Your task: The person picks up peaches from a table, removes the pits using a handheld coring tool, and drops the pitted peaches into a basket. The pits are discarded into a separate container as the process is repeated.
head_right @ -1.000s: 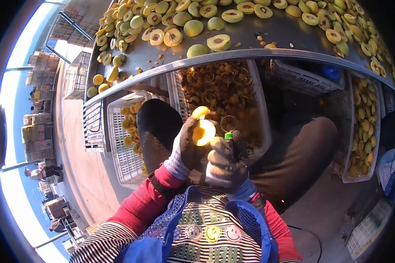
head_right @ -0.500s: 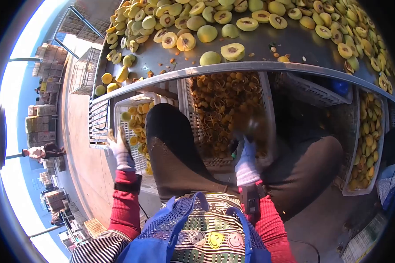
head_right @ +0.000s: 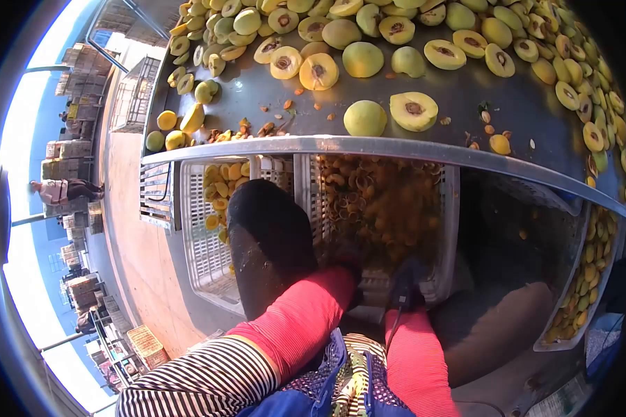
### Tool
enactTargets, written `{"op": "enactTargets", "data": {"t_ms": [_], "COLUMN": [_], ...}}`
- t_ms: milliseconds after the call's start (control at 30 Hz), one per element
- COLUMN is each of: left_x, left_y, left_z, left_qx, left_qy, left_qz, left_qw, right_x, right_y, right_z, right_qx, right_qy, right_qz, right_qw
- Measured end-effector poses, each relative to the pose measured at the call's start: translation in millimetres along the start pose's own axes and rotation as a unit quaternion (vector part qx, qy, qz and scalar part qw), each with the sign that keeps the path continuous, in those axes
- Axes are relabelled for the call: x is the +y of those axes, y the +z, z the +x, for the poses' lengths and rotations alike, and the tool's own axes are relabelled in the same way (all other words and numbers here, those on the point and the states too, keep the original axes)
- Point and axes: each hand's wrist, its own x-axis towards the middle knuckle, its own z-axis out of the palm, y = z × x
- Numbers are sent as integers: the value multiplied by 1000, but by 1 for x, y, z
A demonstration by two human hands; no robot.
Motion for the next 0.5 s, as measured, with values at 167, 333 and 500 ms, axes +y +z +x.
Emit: {"op": "enactTargets", "data": {"t_ms": [167,333,500], "left_x": [13,18,60], "left_y": [7,5,-29], "left_z": [-2,19,97], "left_qx": [-42,-2,119], "left_qy": [49,166,316], "left_qz": [74,-206,-622], "left_qw": [995,964,707], "right_x": [-7,-4,-9], "right_y": [11,27,88], "right_z": [-14,-12,32], "right_qx": [-116,-174,-396], "right_qy": [79,101,86], "right_qz": [85,105,199], "right_qw": [987,974,892]}}
